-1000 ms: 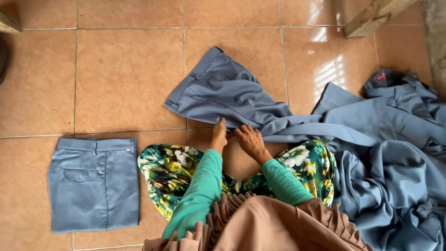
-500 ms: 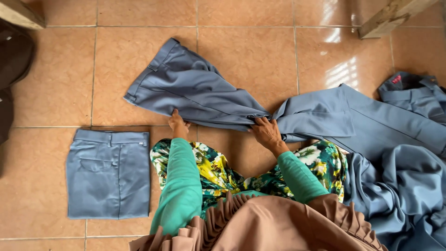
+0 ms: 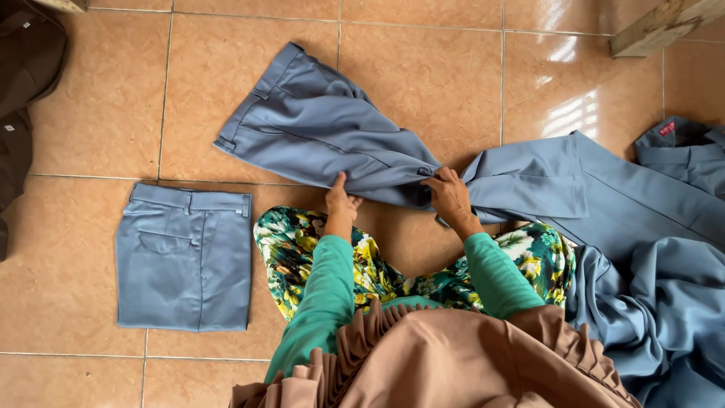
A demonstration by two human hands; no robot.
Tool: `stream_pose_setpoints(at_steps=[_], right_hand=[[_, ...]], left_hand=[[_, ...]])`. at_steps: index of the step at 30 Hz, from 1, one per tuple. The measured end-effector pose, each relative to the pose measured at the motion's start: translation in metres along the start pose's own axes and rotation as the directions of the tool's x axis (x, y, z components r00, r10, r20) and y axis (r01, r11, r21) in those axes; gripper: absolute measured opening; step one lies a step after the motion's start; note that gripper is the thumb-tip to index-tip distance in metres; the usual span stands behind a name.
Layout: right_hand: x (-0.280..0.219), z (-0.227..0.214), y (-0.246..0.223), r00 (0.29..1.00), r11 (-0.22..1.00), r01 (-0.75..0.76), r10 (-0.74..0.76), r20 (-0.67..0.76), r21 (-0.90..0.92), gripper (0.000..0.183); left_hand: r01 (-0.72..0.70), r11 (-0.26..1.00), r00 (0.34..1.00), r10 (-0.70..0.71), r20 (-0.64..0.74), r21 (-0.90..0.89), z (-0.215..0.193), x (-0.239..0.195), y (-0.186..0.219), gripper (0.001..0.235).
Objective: The person sits on a tiled floor and folds several pairs of grey trousers by hand. They smooth the fabric, fold the legs together, and then fold the trousers into neat rectangles, stacking them on the floor.
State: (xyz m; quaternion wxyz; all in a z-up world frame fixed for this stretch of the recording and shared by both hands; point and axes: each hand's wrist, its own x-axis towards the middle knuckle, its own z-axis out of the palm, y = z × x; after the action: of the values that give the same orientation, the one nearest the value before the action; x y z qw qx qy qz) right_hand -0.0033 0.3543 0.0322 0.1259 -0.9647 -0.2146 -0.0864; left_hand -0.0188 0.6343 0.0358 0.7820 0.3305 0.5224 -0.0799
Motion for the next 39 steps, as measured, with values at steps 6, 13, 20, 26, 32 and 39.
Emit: stream_pose_setpoints(at_steps=[6,13,20,26,32,39], right_hand=[[0.005,-0.015,0.021,0.975,0.953,-0.212,0.192,0.111,0.214,0.03],[0.004,-0.034,-0.002,0.987,0.994,-0.106,0.107,0.12,-0.017,0.044],[-0.012,-0.021,0.012,1.0,0.999,-0.004,0.003,-0.015,-0.054,0.022],[-0.041,-0.082,0.003,0.997,0.85,0.057,-0.075,0.012,0.524,0.005],[-0.064,-0.072,-0.02,0.995,0.901,-0.1,0.085,0.054,0.421,0.016],[-0.033,-0.1,-0.041,0.965,0.889,-0.029,0.144,-0.219,0.457,0.018]], left_hand=[[-0.15,0.989,0.988,0.149,0.027,0.019,-0.015,0.006,0.024,0.093],[-0.136,0.977,0.991,0.132,0.034,0.162,-0.03,0.027,0.008,0.08],[-0.158,0.975,0.987,0.154,0.036,0.157,-0.027,0.024,0.012,0.078],[-0.14,0.986,0.99,0.141,-0.007,0.087,-0.023,0.016,0.02,0.088],[-0.079,0.997,0.997,0.079,-0.009,0.004,-0.008,-0.018,0.022,0.095],[0.046,0.998,0.995,-0.05,0.086,0.047,-0.013,-0.092,-0.007,0.134]])
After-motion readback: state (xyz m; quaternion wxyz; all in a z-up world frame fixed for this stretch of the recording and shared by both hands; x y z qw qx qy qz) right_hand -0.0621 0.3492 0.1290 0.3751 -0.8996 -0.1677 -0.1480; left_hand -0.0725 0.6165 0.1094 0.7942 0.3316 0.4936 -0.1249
